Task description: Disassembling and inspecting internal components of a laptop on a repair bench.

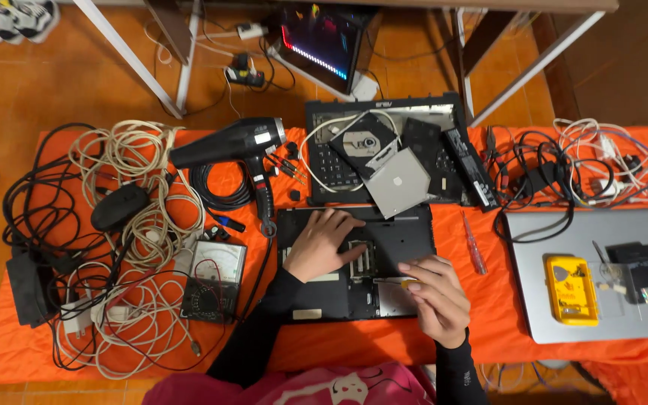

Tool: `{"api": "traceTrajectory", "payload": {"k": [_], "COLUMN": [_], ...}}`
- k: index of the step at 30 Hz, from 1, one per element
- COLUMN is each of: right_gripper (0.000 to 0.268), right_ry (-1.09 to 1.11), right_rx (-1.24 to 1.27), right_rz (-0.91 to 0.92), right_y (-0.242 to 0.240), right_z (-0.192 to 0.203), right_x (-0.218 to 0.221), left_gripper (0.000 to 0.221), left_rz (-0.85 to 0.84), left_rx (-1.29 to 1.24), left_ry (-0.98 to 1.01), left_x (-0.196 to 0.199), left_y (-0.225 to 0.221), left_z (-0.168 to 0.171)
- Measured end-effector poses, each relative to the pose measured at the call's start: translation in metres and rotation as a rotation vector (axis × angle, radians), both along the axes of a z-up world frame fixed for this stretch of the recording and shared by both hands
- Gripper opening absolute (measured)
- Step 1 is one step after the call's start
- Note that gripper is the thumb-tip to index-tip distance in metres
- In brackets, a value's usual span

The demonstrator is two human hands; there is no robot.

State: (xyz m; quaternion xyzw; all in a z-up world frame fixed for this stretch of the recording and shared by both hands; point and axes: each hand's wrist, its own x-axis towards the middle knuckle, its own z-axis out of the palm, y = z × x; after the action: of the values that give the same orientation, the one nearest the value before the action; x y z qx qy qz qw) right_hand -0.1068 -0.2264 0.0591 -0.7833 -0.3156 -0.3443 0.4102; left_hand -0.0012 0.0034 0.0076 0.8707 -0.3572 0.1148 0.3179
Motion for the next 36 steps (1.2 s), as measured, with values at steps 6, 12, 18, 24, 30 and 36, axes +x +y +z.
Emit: {"api": "traceTrajectory", "payload": {"k": [6,12,18,24,30,36], "right_gripper": [0.009,0.012,0.015,0.019,0.019,0.021], "right_ry": [0.035,0.044,0.029,0.042,0.094,0.161], "right_rx": [0.001,-0.009,-0.040,-0.031,0.021,0.088], "right_rz": [-0.085,-0.033,0.151,0.323,0.410,0.473], "right_y": [0.006,0.002,-0.011,-0.020,-0.031,-0.039], "right_z": [0.008,0.015,0.020,0.034,0.034,0.025], "right_x": [-0.009,-0.013,0.000,0.009,0.018,0.023], "left_gripper": [0.046,0.045,0.043,0.035,0.030,0.027], "left_rz": [-0.011,-0.016,0.007,0.107,0.192,0.241], "left_rx": [-0.036,-0.051,-0.054,-0.036,0.029,0.041], "left_ry": [-0.007,-0.036,-0.083,-0.090,-0.045,-0.031], "left_x": [0.001,-0.002,-0.002,-0.003,-0.003,-0.007], "left_y": [-0.001,-0.001,-0.004,-0.009,-0.014,-0.016], "left_z": [0.000,-0.003,0.010,0.010,0.009,0.016]}}
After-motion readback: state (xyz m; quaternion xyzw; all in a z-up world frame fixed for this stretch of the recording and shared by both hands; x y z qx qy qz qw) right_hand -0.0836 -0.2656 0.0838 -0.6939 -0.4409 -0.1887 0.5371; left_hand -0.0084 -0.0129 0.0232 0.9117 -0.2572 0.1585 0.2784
